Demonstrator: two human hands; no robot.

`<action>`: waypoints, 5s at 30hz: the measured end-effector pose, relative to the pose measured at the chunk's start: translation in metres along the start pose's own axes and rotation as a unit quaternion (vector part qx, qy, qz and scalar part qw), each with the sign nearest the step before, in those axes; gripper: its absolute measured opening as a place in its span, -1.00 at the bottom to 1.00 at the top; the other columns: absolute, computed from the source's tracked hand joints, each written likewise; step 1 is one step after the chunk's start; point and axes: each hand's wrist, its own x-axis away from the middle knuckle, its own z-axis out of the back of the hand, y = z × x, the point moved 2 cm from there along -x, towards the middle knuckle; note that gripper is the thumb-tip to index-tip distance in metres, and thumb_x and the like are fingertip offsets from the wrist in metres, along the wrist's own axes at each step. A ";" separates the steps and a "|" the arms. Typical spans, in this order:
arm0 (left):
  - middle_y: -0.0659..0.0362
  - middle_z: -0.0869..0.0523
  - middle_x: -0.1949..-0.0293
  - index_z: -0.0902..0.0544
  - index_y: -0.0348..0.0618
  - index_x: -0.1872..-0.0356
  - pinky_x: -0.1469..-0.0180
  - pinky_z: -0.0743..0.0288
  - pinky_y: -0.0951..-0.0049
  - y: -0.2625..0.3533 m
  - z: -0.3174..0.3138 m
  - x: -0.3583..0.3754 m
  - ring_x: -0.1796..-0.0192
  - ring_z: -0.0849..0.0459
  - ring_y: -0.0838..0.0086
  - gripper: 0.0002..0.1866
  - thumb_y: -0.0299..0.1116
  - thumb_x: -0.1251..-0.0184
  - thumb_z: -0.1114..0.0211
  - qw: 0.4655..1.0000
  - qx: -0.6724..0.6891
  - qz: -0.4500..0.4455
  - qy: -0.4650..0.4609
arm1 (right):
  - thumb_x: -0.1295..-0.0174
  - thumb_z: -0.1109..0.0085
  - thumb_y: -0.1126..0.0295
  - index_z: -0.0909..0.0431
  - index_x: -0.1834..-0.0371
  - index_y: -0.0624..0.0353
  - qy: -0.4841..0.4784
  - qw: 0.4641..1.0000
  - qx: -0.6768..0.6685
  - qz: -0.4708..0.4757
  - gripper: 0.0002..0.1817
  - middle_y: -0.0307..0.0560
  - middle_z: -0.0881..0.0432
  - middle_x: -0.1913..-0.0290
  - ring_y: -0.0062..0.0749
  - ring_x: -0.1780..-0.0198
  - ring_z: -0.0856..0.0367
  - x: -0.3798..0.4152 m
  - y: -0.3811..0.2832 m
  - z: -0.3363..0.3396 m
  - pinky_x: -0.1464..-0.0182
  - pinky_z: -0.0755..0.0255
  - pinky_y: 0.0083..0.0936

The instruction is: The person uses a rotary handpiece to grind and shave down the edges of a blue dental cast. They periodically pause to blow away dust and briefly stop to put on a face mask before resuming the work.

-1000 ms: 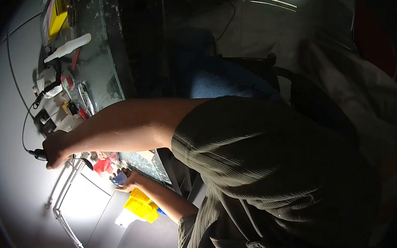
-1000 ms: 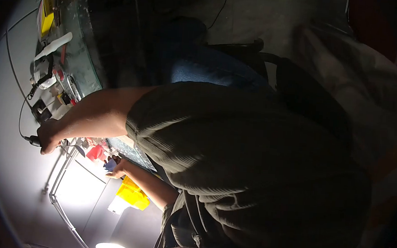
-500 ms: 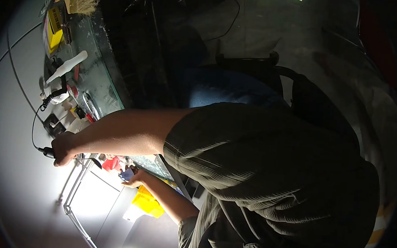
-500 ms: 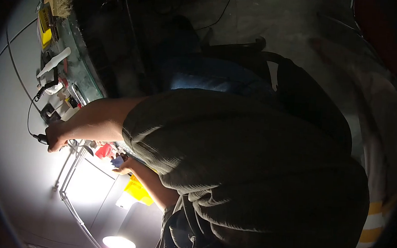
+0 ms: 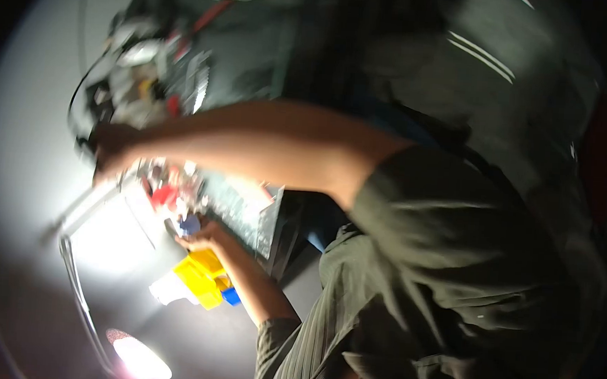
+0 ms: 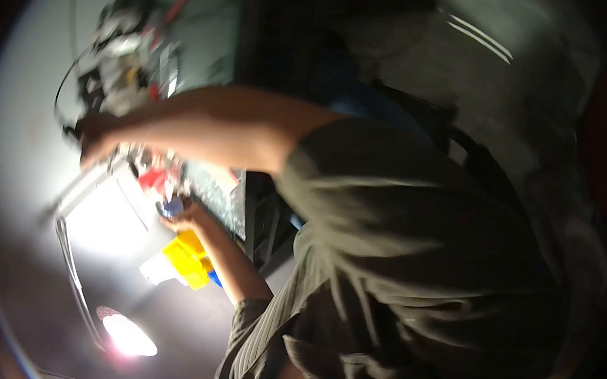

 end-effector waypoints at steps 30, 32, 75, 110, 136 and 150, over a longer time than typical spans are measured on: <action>0.15 -0.75 0.48 -0.79 -0.28 0.20 0.34 -0.49 0.50 0.036 -0.032 0.017 0.47 -0.61 0.51 0.13 0.48 -0.49 0.68 0.958 -0.036 0.183 -0.220 | -0.30 -0.38 0.50 -0.71 0.03 0.40 -0.191 0.977 0.082 0.037 -0.76 -0.03 -0.80 0.26 -0.51 0.26 -0.79 0.112 0.016 -0.085 0.08 -0.64 -0.65; 0.17 -0.75 0.48 -0.80 -0.25 0.20 0.35 -0.47 0.51 0.036 -0.030 0.018 0.46 -0.62 0.53 0.08 0.44 -0.54 0.63 0.959 -0.035 0.182 -0.216 | -0.25 -0.46 0.50 -0.73 0.12 0.38 -0.192 0.956 0.184 0.125 -0.79 -0.08 -0.80 0.30 -0.57 0.27 -0.76 0.113 0.018 -0.085 0.13 -0.62 -0.66; 0.06 -0.64 0.66 -0.79 -0.25 0.43 0.24 -0.55 0.11 0.028 -0.030 0.011 0.46 -0.72 0.19 0.14 0.47 -0.50 0.69 0.956 -0.150 0.146 -0.207 | -0.23 -0.38 0.52 -0.68 0.33 0.36 -0.163 0.964 0.183 0.104 -0.89 -0.03 -0.78 0.30 -0.40 0.20 -0.80 0.124 0.028 -0.091 0.07 -0.63 -0.51; 0.00 -0.71 0.54 -0.81 -0.28 0.16 0.12 -0.56 0.11 0.032 -0.033 0.014 0.36 -0.74 0.11 0.15 0.40 -0.52 0.77 0.957 -0.170 0.126 -0.200 | -0.38 -0.30 0.47 -0.69 0.18 0.39 -0.194 0.956 0.204 0.089 -0.85 -0.06 -0.79 0.29 -0.58 0.24 -0.71 0.125 0.025 -0.089 0.10 -0.56 -0.61; 0.13 -0.76 0.46 -0.77 -0.31 0.08 0.24 -0.55 0.36 0.019 -0.029 0.017 0.38 -0.69 0.41 0.04 0.34 -0.60 0.65 0.969 -0.034 0.128 -0.210 | -0.31 -0.24 0.55 -0.65 0.31 0.37 -0.153 0.987 0.054 0.018 -0.92 -0.07 -0.77 0.38 -0.49 0.27 -0.72 0.115 0.020 -0.080 -0.02 -0.60 -0.48; 0.08 -0.78 0.42 -0.78 -0.30 0.12 0.22 -0.58 0.33 0.018 -0.032 0.015 0.37 -0.73 0.36 -0.03 0.21 -0.68 0.62 0.978 -0.061 0.066 -0.189 | -0.24 -0.31 0.50 -0.74 0.27 0.31 -0.185 0.964 0.152 0.116 -0.90 -0.10 -0.79 0.32 -0.57 0.33 -0.69 0.119 0.023 -0.082 0.21 -0.55 -0.57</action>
